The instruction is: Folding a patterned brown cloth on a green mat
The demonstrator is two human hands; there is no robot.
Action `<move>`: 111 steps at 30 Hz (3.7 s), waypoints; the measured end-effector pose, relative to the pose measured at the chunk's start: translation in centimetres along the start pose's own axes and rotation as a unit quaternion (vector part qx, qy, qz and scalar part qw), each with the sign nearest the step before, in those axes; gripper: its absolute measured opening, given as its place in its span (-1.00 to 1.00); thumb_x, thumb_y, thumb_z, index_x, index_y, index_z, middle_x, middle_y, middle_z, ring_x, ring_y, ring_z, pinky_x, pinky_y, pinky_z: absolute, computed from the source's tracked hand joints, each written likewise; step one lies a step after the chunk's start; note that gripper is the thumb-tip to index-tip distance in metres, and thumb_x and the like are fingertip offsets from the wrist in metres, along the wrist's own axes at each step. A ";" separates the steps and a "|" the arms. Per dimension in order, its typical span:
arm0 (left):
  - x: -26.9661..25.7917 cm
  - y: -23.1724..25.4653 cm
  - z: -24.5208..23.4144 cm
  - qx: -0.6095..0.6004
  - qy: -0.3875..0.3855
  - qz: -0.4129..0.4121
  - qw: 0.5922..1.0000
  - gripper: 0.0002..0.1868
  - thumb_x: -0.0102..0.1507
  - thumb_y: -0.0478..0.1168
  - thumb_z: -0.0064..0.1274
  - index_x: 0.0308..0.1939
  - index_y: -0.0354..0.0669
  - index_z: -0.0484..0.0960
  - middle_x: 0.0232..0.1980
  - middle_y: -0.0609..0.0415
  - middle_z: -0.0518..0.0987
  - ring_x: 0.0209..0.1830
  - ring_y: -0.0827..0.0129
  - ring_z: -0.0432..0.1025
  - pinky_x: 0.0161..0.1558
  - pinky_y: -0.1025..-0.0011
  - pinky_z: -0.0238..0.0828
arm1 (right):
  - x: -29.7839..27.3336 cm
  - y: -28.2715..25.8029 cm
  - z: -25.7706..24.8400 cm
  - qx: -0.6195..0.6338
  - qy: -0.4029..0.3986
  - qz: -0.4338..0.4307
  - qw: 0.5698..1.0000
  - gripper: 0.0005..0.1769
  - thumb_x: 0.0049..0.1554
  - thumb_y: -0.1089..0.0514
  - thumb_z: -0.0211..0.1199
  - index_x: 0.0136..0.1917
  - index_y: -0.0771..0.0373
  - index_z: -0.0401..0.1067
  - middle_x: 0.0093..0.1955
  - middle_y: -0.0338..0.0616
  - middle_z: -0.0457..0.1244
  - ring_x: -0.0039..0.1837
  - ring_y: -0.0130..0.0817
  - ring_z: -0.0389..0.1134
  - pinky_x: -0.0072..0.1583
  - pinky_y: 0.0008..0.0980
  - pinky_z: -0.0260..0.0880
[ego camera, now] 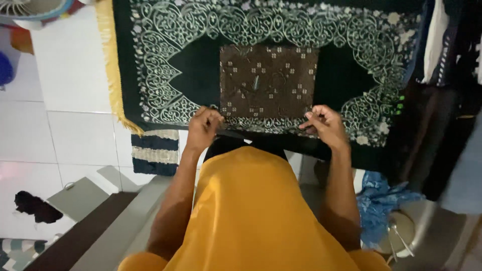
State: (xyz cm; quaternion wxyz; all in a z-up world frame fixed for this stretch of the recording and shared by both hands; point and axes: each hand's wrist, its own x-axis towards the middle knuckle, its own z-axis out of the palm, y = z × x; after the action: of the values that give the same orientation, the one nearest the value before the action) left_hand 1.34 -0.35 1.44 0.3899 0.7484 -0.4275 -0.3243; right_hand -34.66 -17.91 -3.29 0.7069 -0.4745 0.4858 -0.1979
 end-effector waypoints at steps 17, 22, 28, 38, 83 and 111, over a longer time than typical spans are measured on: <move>20.8 -3.6 2.5 0.050 0.110 0.013 0.993 -0.69 0.22 0.09 0.31 -0.41 -0.02 0.69 -0.38 0.12 0.71 -0.34 0.25 0.62 -0.31 0.20 0.47 | 15.4 -3.2 -0.7 -0.280 0.178 -0.178 0.926 -0.60 0.32 0.09 0.06 0.34 0.31 0.44 0.32 0.06 0.33 0.33 -0.10 0.34 0.34 -0.24 0.28; 20.8 1.7 -1.5 0.021 -0.153 0.055 0.986 -0.62 0.21 -0.54 -0.05 0.02 -0.26 0.74 -0.04 -0.44 0.60 0.10 -0.37 0.48 0.14 -0.08 0.43 | 15.3 -3.1 0.1 -0.220 0.116 -0.190 0.950 -0.50 0.25 0.45 0.02 0.35 0.11 0.51 0.07 0.00 0.25 0.22 -0.15 0.26 0.34 -0.08 0.25; 21.5 -0.1 -2.4 0.026 -0.176 0.179 0.968 -0.76 0.19 -0.50 0.05 -0.13 -0.30 0.74 -0.16 -0.34 0.65 -0.08 -0.27 0.54 0.00 -0.04 0.46 | 14.9 -4.2 -0.3 -0.226 0.095 -0.150 0.958 -0.49 0.25 0.40 0.08 0.36 0.01 0.50 0.15 0.00 0.27 0.30 -0.15 0.28 0.37 -0.14 0.24; 23.2 -4.1 -0.3 0.054 -0.130 0.164 0.976 -0.84 0.06 -0.41 0.30 -0.30 -0.17 0.74 -0.31 -0.07 0.69 -0.37 0.02 0.59 -0.27 0.14 0.50 | 16.3 -3.8 0.2 -0.159 0.162 -0.062 0.972 -0.69 0.22 -0.06 0.40 0.21 0.00 0.59 -0.03 -0.26 0.28 0.02 -0.45 0.29 0.05 -0.40 0.34; 13.4 -2.1 1.4 -0.126 -0.004 -0.147 0.981 -0.63 0.23 -0.19 0.33 0.05 -0.06 0.54 -0.29 0.02 0.72 -0.53 0.39 0.52 -0.36 0.39 0.48 | 15.5 -1.5 1.5 -0.339 0.258 -0.287 0.858 -0.76 0.20 0.08 0.50 0.12 0.10 0.58 -0.13 -0.18 0.32 -0.02 -0.12 0.32 0.05 -0.14 0.37; 11.9 1.4 0.5 0.398 -0.069 0.157 0.901 -0.34 0.46 0.30 -0.29 0.62 0.32 0.16 0.71 -0.02 -0.08 0.70 -0.05 -0.27 0.52 -0.36 -0.40 | 6.8 -2.6 6.7 -0.614 0.217 -0.253 0.715 -0.20 0.32 -0.12 0.15 0.67 0.25 0.03 0.68 0.26 -0.18 0.65 0.36 -0.23 0.52 0.36 -0.37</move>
State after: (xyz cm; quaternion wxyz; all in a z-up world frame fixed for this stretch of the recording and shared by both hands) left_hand 5.41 -11.61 0.60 0.0755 0.7402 -0.6586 -0.1125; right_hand -25.30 -20.97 -3.95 0.0586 -0.8534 0.5026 -0.1252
